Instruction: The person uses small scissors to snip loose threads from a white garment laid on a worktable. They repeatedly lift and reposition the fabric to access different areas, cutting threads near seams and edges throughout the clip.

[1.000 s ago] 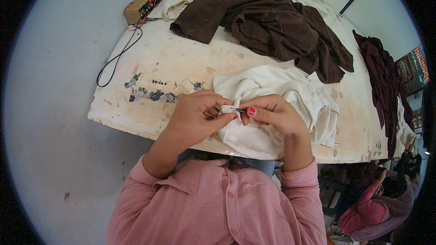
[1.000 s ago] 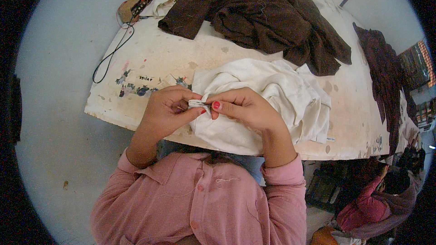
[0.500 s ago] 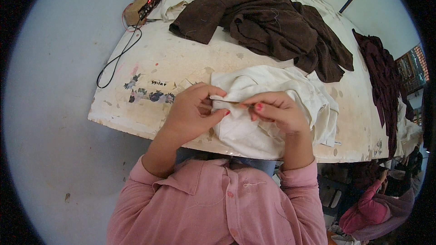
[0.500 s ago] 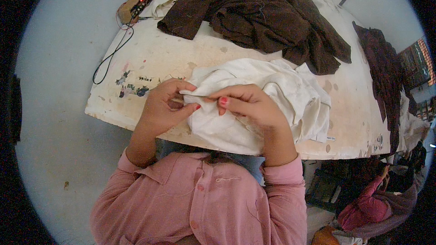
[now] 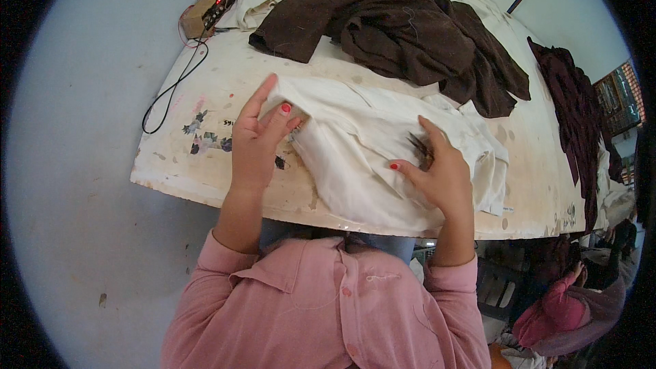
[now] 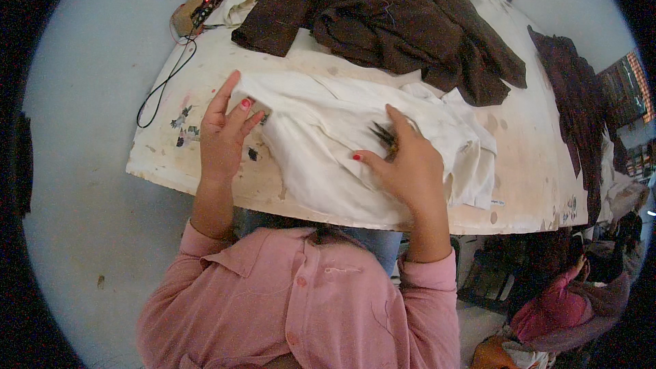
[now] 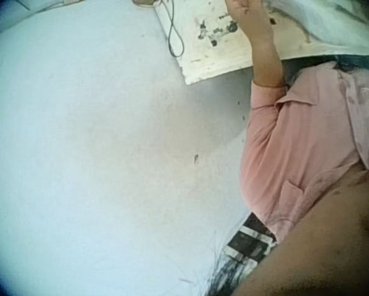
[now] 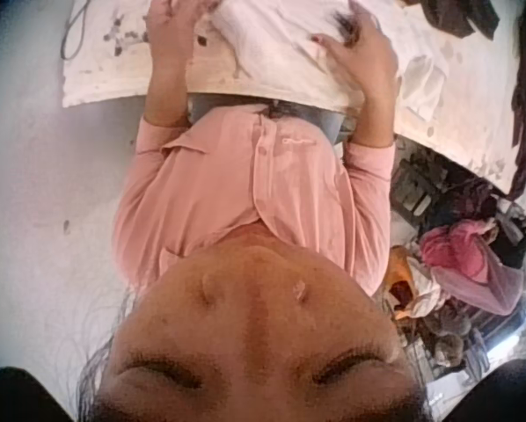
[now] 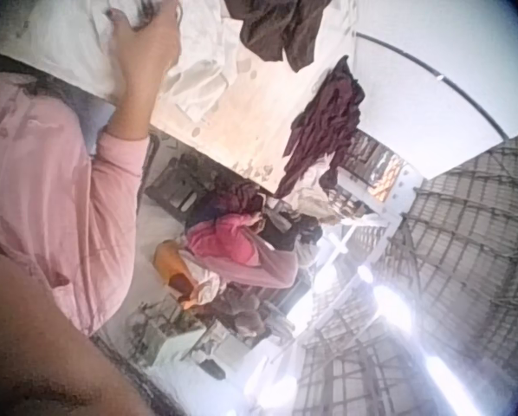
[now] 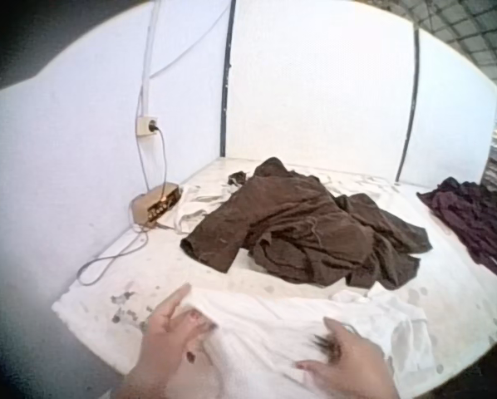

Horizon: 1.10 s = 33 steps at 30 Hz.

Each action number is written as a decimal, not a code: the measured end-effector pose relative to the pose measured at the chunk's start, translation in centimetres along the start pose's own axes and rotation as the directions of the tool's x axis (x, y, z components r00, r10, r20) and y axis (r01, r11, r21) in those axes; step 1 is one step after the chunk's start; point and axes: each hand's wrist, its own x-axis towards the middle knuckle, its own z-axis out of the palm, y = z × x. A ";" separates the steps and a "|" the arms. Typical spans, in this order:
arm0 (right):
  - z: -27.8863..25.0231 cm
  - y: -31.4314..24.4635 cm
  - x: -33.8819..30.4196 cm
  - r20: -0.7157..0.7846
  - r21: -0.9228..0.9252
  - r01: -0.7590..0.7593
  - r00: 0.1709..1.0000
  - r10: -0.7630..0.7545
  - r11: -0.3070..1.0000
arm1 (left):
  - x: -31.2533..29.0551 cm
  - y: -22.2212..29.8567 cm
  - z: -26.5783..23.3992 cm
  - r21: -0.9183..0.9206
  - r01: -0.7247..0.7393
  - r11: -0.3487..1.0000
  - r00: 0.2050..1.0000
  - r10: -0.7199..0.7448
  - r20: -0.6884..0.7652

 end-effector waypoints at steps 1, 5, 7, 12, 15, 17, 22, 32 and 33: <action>-0.1 0.3 -0.3 -0.036 0.053 -0.021 0.999 0.023 0.998 | 0.0 0.0 0.1 -0.008 -0.052 0.999 0.998 0.052 -0.025; -0.9 1.8 -1.5 -0.101 0.147 -0.134 0.984 0.150 0.980 | -1.1 -0.4 -0.1 0.587 -0.085 0.805 0.973 -0.060 0.224; -0.9 3.4 -1.8 -0.091 0.085 -0.195 0.975 0.203 0.977 | -1.5 1.0 0.3 0.774 0.064 0.630 0.914 -0.348 0.208; -4.1 5.3 -1.9 -0.389 0.151 0.082 0.921 -0.017 0.985 | 1.6 4.0 -2.5 0.815 -0.175 0.552 0.977 -0.009 0.215; -7.4 3.3 -1.9 -0.551 0.139 0.189 0.830 -0.083 0.972 | 3.5 7.8 -2.9 0.714 -0.426 0.556 0.905 0.273 0.326; -8.6 1.8 -1.5 -0.633 0.101 0.259 0.762 -0.139 0.961 | 4.2 8.9 -2.6 0.377 -0.373 0.848 0.923 0.295 0.248; -9.8 -0.2 0.5 -0.659 -0.007 0.185 0.738 -0.144 0.983 | 6.3 9.0 -1.0 0.335 -0.304 0.892 0.952 0.274 0.134; -5.1 3.1 -0.5 -0.191 0.284 0.095 0.981 -0.040 0.954 | 4.1 4.3 -5.0 0.972 -0.130 0.194 0.991 0.007 0.131; -4.7 3.7 -1.5 -0.159 0.241 0.143 0.981 -0.107 0.960 | 3.2 4.6 -5.4 0.985 -0.027 0.172 0.989 -0.141 0.052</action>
